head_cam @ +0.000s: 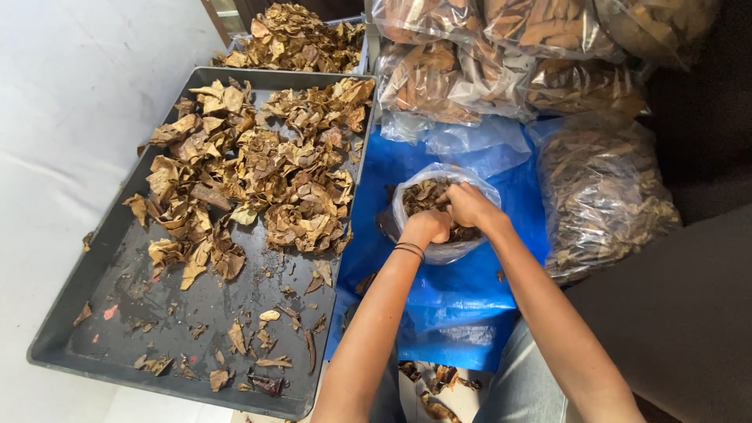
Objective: Sorting and stuffing dried leaves into plastic pouches from metal trays
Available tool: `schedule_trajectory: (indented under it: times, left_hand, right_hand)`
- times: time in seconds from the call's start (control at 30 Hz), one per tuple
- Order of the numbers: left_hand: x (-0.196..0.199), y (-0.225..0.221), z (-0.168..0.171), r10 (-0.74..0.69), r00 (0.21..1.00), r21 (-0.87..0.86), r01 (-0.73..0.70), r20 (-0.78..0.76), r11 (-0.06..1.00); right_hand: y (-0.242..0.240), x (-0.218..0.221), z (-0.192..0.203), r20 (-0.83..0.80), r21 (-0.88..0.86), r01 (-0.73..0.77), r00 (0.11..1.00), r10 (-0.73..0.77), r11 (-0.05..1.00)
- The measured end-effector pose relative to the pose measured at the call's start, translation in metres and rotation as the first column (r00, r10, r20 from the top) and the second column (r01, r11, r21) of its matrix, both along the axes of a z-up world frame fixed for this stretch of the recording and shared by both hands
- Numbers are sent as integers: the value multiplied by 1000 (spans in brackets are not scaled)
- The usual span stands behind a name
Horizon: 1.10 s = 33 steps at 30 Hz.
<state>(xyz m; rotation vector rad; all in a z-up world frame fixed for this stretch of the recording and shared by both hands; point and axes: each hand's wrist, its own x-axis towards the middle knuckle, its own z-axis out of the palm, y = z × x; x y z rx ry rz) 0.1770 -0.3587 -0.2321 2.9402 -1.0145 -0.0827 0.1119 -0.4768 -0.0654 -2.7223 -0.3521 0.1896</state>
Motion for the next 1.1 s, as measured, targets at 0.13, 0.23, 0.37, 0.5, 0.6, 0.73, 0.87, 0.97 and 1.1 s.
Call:
schedule_trajectory:
  times: [0.13, 0.23, 0.37, 0.5, 0.6, 0.73, 0.87, 0.97, 1.1]
  left_hand:
    - [9, -2, 18, 51, 974, 117, -26, -219, 993]
    - [15, -6, 15, 75, 952, 103, -46, -296, 994]
    - [22, -10, -4, 113, 956, 54, -103, -269, 993]
    - [-12, -7, 5, 150, 977, -32, -156, -149, 987]
    - [-3, -7, -34, 103, 994, -66, -105, -36, 992]
    - [-7, -3, 5, 94, 996, -59, -93, 3, 994]
    - [-19, 1, 63, 104, 950, 39, -97, -294, 994]
    - [-26, 2, 110, 47, 962, 32, -40, -268, 999]
    - [-41, 10, 150, 33, 966, 33, -25, -257, 999]
  right_hand:
    - [3, 14, -9, -65, -48, 29, 997, -32, 998]
    - [0, 32, -32, -95, -109, 40, 994, -51, 993]
    - [0, 53, -53, -130, -168, 61, 988, -84, 984]
    - [6, 47, -44, -107, -139, 56, 992, -71, 989]
    - [9, 40, -42, -71, -204, 51, 995, -67, 978]
    - [4, 29, -34, 2, -173, 57, 998, -58, 983]
    - [23, -50, 60, -18, 63, 138, 990, -137, 989]
    - [18, -55, 76, 63, 108, 97, 993, -104, 989]
    - [5, -48, 74, 148, 128, 95, 982, -114, 987]
